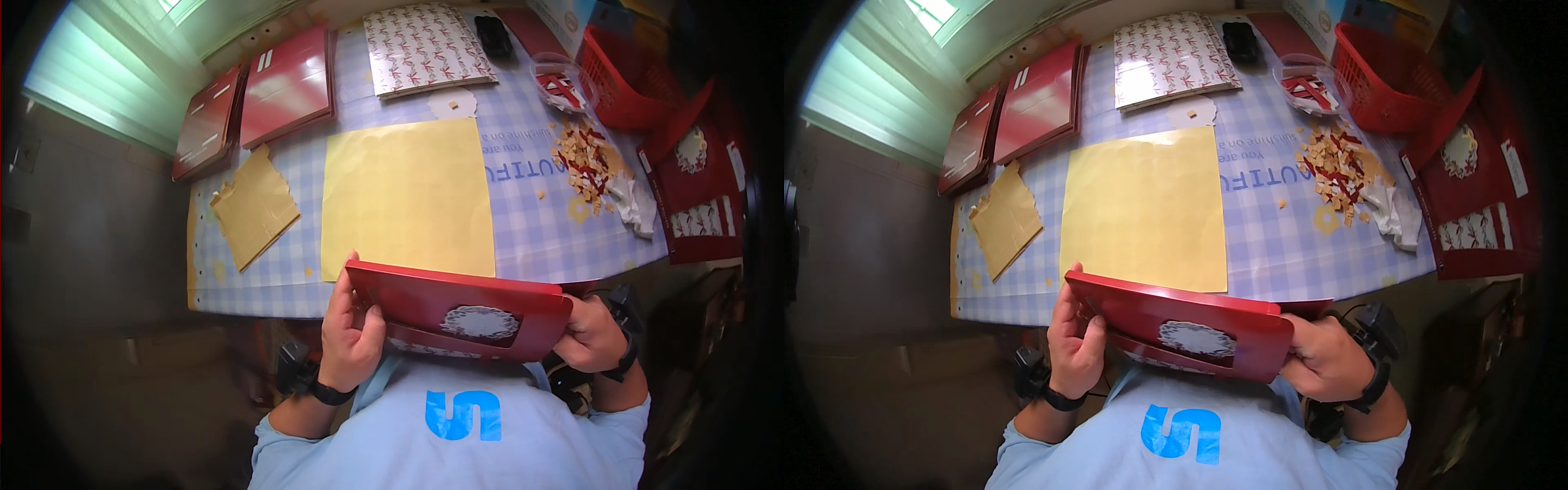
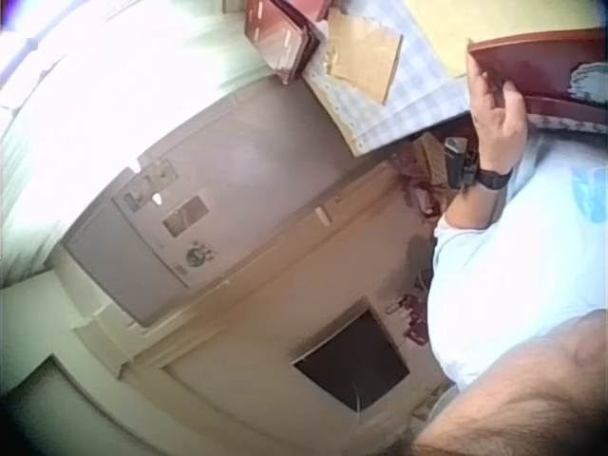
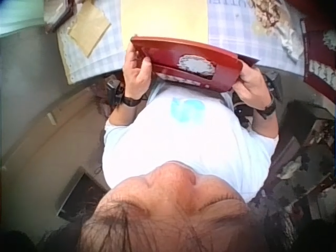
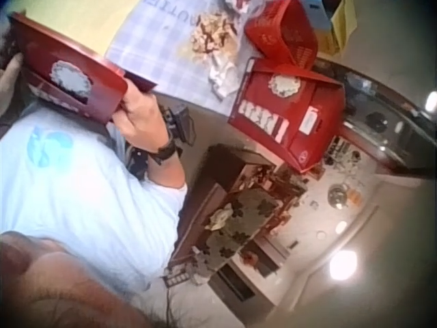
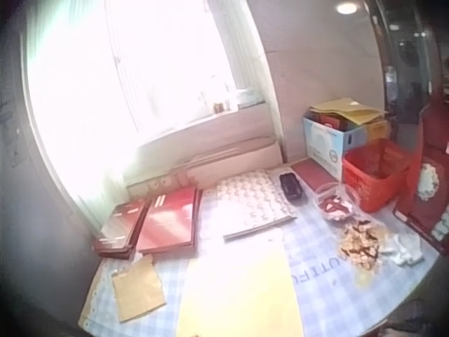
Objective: The recorder is assembling and filling a retail package for card-based products.
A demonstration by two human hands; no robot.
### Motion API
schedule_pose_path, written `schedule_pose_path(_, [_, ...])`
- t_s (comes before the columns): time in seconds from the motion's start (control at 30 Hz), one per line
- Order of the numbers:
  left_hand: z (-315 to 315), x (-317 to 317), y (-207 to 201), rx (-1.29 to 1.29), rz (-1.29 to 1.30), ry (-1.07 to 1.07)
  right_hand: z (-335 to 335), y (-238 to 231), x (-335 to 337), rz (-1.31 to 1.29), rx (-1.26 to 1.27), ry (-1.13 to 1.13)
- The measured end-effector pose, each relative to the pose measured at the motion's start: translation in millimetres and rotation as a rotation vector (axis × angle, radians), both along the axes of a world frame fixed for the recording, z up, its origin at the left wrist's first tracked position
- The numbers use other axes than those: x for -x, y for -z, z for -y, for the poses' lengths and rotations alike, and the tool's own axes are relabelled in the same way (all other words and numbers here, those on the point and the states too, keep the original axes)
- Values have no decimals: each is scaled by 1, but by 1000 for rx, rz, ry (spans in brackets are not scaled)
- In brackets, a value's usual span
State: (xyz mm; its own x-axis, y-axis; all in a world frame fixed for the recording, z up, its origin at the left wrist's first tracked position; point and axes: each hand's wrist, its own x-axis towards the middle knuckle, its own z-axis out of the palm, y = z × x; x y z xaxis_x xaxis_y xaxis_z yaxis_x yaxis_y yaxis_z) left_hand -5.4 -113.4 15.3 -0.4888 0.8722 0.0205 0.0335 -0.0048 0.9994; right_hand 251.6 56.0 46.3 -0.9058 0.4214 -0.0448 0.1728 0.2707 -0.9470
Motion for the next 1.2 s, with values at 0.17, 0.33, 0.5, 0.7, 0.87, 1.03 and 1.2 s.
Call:
schedule_pose_path(0.17, [3,6,-4,84,-104,14,1,4,12,-161,-13,-40])
schedule_pose_path(0.33, [5,6,-1,90,-166,16,1,11,13,-265,-49,-75])
schedule_pose_path(0.5, [4,7,-5,113,-201,77,9,16,4,-58,72,-63])
schedule_pose_path(0.7, [0,26,-12,31,36,185,-6,9,17,-117,153,28])
schedule_pose_path(0.87, [-23,30,-9,-24,196,73,-34,-6,29,-57,430,351])
schedule_pose_path(1.03, [-45,38,-11,51,30,-17,-48,-2,52,-145,-935,446])
schedule_pose_path(1.2, [-44,35,-32,146,-1223,5,-31,14,73,-139,-978,-114])
